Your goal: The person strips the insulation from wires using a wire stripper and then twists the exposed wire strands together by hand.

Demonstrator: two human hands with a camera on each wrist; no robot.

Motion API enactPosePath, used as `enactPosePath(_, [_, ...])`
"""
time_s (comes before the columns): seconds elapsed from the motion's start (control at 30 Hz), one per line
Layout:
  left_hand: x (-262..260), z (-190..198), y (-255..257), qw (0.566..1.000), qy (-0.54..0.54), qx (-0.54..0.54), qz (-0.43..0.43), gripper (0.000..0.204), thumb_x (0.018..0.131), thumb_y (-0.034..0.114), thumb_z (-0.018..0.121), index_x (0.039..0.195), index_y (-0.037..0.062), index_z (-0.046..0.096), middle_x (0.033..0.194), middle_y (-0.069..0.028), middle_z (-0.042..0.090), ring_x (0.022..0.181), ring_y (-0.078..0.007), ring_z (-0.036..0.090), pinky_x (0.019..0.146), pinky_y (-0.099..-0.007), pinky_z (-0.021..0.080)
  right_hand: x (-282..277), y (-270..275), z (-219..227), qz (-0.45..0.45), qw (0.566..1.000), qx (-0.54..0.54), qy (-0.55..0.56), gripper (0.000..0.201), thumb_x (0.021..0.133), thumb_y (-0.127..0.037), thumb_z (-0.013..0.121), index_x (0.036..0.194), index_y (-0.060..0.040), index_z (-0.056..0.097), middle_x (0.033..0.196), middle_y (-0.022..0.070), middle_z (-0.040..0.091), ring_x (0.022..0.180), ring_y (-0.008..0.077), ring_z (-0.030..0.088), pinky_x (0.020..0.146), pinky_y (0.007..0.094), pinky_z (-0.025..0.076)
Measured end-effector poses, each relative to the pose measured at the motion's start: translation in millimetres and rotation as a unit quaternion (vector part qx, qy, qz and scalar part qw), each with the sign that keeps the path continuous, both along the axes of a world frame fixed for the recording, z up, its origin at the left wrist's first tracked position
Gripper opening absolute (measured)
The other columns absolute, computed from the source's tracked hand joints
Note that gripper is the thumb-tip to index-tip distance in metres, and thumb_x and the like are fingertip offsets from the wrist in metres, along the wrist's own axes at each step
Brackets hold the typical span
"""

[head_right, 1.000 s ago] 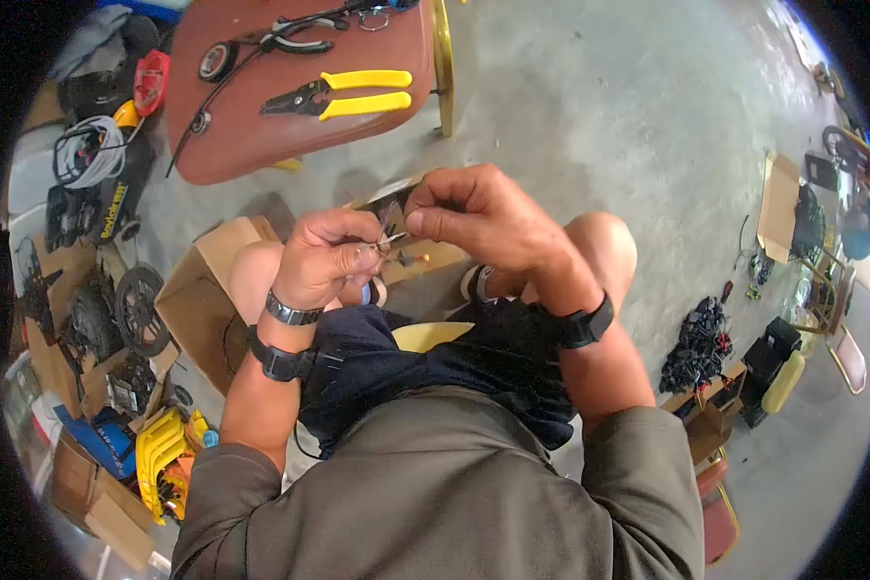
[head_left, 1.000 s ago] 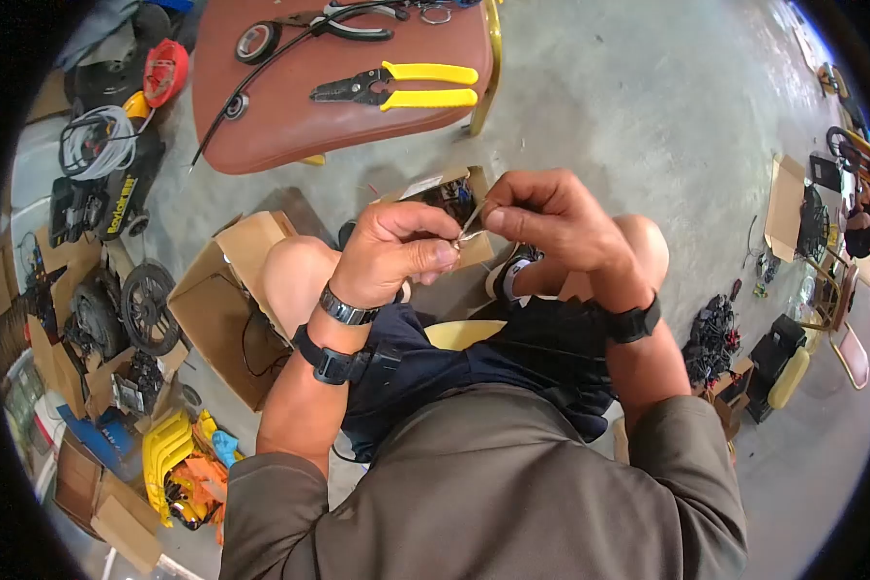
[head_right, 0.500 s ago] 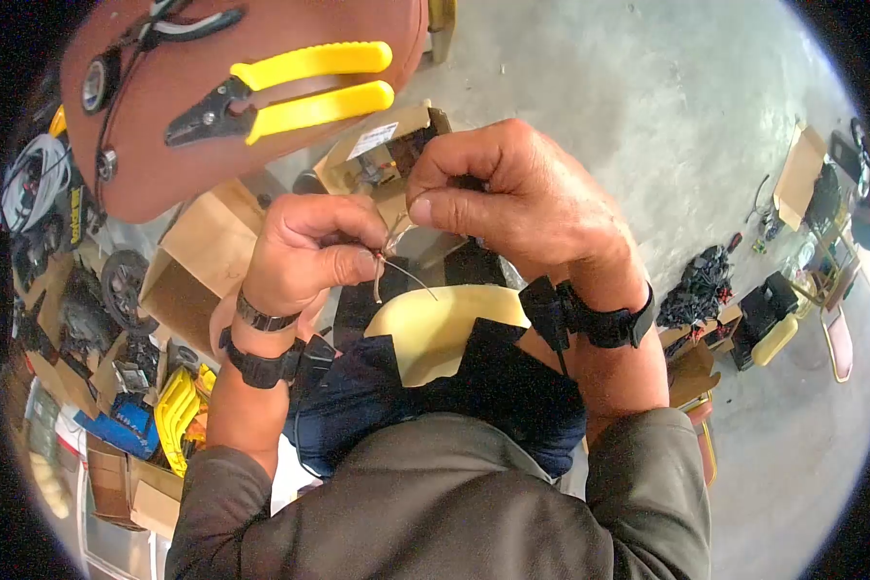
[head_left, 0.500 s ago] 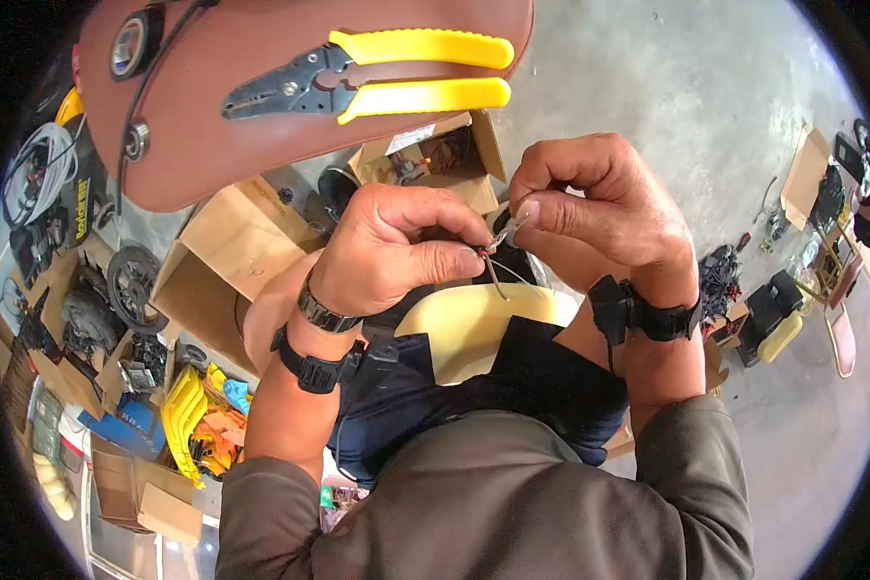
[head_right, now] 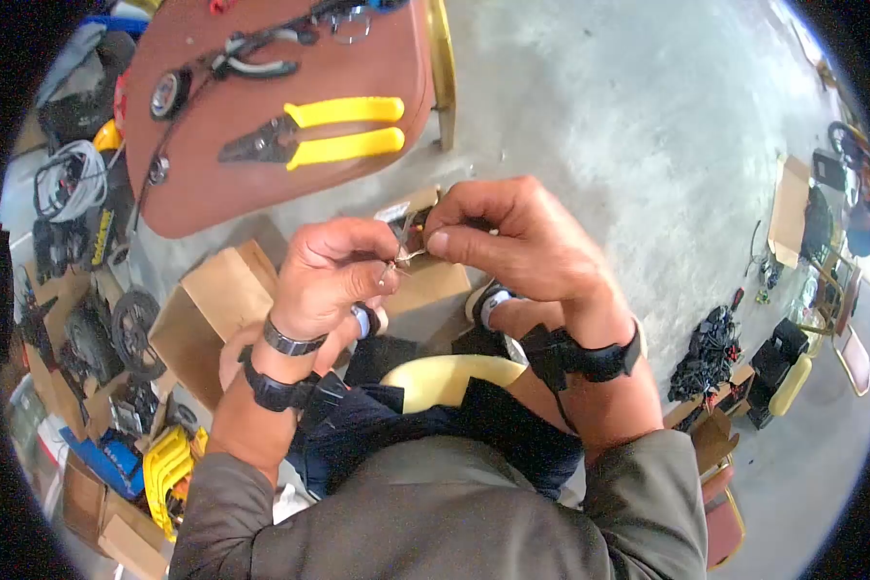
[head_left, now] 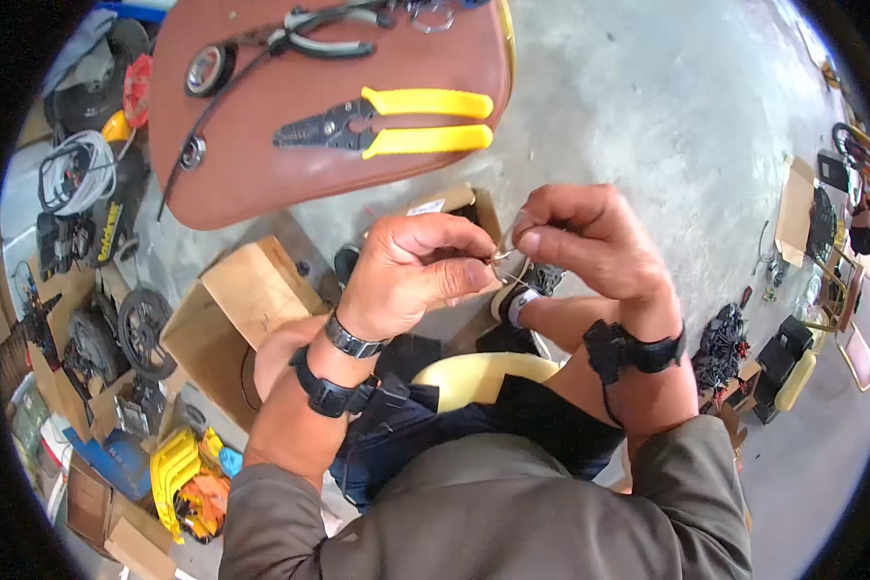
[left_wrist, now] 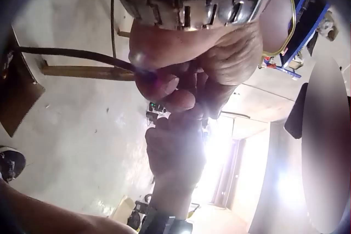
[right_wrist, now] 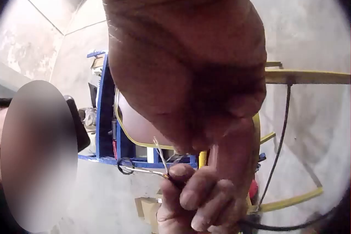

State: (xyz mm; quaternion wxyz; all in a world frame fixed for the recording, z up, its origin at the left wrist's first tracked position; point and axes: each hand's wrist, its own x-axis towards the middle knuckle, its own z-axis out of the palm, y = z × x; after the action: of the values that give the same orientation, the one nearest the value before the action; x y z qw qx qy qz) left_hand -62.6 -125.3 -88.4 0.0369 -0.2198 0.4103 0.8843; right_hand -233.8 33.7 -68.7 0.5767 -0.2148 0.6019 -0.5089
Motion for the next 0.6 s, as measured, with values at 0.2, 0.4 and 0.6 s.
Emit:
enactPosePath(0.2, [5,5,4,0.998,0.015,-0.066,-0.010,0.018,0.084,0.005,0.073,0.100,-0.0010,0.069,0.082,-0.0040,0.068,0.068,-0.0081,0.060,0.058,-0.0222,0.046,10,7,5,-0.022,0.999,-0.033,0.037,0.011,0.092,-0.008,0.063,0.093,0.0027,0.065,0.081,0.0071,0.069,0.078,0.0127,0.066,0.071,0.0278,0.054])
enactPosePath(0.4, [6,10,15,0.992,-0.015,-0.127,0.002,0.015,0.085,0.003,0.071,0.099,-0.0009,0.068,0.078,-0.0022,0.066,0.059,-0.0058,0.053,0.053,-0.0204,0.041,20,20,26,-0.068,0.979,-0.057,0.184,0.010,0.089,-0.008,0.065,0.090,0.0022,0.064,0.079,0.0089,0.068,0.075,0.0154,0.067,0.068,0.0293,0.053])
enactPosePath(0.6, [0,19,34,0.982,-0.016,-0.187,0.029,0.013,0.086,0.003,0.067,0.098,-0.0006,0.067,0.071,-0.0031,0.062,0.054,-0.0072,0.051,0.048,-0.0204,0.038,33,27,28,-0.064,0.928,-0.159,0.331,0.006,0.087,-0.006,0.067,0.088,-0.0007,0.063,0.074,0.0073,0.063,0.065,0.0145,0.058,0.059,0.0287,0.046])
